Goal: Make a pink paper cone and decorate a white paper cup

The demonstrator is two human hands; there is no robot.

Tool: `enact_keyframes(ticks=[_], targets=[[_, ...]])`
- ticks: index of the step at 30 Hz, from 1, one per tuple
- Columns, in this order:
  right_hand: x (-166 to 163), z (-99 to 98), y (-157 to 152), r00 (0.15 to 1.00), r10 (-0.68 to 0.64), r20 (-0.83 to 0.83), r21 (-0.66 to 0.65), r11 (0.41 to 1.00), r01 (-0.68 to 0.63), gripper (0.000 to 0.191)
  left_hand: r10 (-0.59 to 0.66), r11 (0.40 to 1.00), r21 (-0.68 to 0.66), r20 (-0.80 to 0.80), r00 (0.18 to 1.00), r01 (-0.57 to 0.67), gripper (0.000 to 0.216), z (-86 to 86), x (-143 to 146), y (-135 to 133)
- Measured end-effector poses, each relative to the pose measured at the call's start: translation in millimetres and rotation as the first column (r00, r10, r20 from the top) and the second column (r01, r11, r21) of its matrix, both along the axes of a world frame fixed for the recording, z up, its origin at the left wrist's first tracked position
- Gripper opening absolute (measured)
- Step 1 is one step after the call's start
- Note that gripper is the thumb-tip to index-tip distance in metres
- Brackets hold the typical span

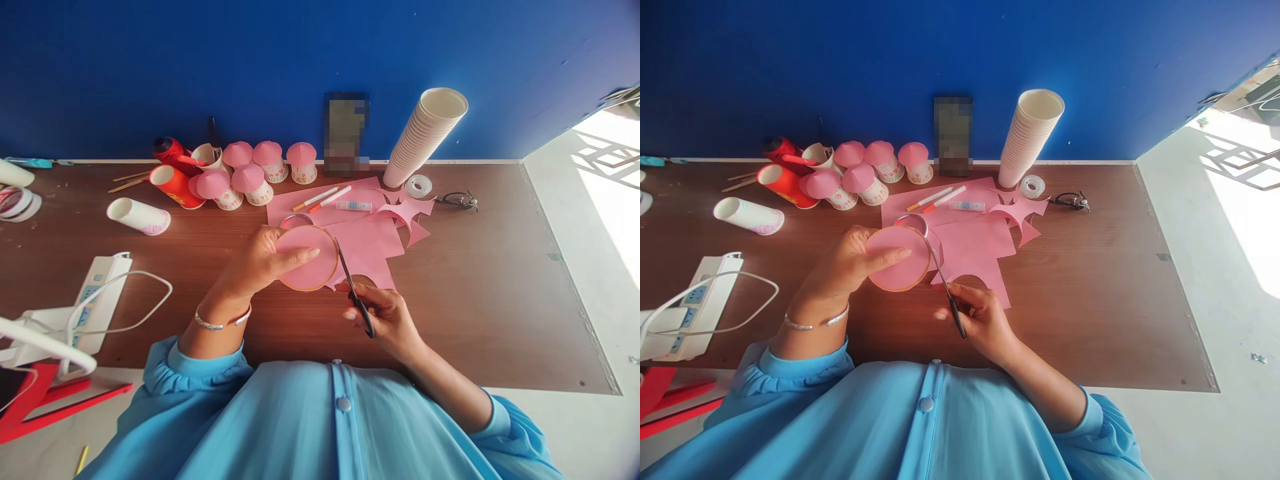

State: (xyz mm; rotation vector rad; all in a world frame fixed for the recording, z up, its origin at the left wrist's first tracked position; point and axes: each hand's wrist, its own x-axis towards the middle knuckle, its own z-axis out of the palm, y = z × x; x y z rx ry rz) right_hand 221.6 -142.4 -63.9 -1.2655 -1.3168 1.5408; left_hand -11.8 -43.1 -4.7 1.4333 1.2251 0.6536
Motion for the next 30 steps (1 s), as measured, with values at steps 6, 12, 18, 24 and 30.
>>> enact_keyframes(ticks=[6,12,18,24,30], targets=[[0.0,0.4,0.3,1.0,-0.003,0.007,0.02,1.0,0.003,0.044,-0.035,0.999,-0.019,0.048,0.998,0.036,0.034,-1.3,0.7,2.6],[-1.3,5.4,1.7,0.999,-0.029,0.026,0.046,0.999,0.028,0.042,-0.086,0.996,-0.016,0.095,0.992,0.088,0.034,3.1,3.7,3.5],[-1.7,5.2,1.8,0.999,-0.039,0.035,0.034,0.999,0.038,0.043,-0.076,0.997,-0.028,0.064,0.995,0.078,0.037,0.8,2.8,3.5],[-1.4,3.4,2.1,0.999,-0.041,0.029,0.04,0.998,0.039,0.04,-0.081,0.995,-0.052,0.038,0.996,0.083,0.038,0.7,3.4,2.7],[-0.6,0.3,2.0,0.999,-0.042,0.019,0.026,0.999,0.041,0.04,-0.09,0.995,-0.046,0.023,0.996,0.091,0.04,0.8,3.4,3.3]])
